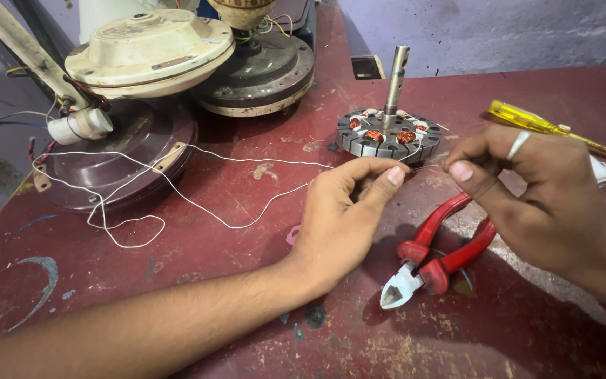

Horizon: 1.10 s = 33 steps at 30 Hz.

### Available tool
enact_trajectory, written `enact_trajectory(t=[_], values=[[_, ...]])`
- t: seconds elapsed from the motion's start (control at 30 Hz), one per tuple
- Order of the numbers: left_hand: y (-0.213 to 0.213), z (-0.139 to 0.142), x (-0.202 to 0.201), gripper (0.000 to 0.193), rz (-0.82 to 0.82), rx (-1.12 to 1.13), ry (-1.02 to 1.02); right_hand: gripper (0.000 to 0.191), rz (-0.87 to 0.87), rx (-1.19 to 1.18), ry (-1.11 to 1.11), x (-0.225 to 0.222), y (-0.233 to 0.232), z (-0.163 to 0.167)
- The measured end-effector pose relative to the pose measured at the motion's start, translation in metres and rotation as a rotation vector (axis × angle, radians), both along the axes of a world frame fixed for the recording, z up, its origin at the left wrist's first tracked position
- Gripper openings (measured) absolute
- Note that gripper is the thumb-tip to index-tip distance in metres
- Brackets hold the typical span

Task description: The person twists and secures a white wire around a motor stator, then uses red-handled pliers to cut the wire and strip its insulation. The person continues to twist and secure the wire to the stator.

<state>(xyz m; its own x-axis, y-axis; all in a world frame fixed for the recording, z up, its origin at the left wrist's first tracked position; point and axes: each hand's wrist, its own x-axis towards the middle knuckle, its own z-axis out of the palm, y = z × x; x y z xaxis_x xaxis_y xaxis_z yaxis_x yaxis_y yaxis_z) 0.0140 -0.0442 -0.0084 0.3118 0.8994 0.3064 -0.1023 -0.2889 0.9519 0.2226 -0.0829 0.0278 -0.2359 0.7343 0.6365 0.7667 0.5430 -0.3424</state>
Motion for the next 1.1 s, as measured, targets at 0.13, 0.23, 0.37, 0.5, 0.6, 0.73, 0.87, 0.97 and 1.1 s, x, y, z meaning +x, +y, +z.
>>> enact_trajectory(t=[0.13, 0.23, 0.37, 0.5, 0.6, 0.73, 0.87, 0.97, 1.1], values=[[0.001, -0.003, 0.001, 0.020, 0.005, 0.009, 0.067, 0.009, -0.098, 0.000, -0.055, 0.008, 0.005, 0.001], [0.003, -0.007, 0.000, 0.020, 0.006, 0.015, 0.088, 0.012, -0.266, -0.013, -0.044, 0.021, 0.010, 0.007], [0.009, -0.012, 0.001, 0.022, 0.020, -0.033, 0.056, 0.021, -0.440, 0.030, 0.257, 0.031, 0.017, 0.018], [0.013, -0.016, 0.001, 0.022, -0.044, 0.026, -0.138, 0.021, -0.507, -0.272, 0.304, 0.022, 0.012, 0.014], [0.016, -0.018, 0.002, 0.023, -0.086, -0.022, -0.196, 0.022, -0.154, -0.403, 0.236, 0.004, 0.018, 0.001], [0.012, -0.018, 0.003, 0.024, -0.161, -0.050, -0.169, 0.031, 0.052, -0.496, 0.524, -0.010, 0.014, -0.014], [0.007, -0.017, 0.002, 0.022, -0.180, -0.069, -0.112, 0.026, 0.000, -0.454, 0.546, -0.010, 0.008, -0.019], [0.006, -0.014, 0.003, 0.022, -0.216, -0.069, -0.121, 0.021, 0.033, -0.479, 0.607, -0.011, 0.008, -0.021], [0.005, -0.012, 0.002, 0.019, -0.183, -0.039, -0.052, 0.016, -0.031, -0.493, 0.583, -0.014, 0.011, -0.020]])
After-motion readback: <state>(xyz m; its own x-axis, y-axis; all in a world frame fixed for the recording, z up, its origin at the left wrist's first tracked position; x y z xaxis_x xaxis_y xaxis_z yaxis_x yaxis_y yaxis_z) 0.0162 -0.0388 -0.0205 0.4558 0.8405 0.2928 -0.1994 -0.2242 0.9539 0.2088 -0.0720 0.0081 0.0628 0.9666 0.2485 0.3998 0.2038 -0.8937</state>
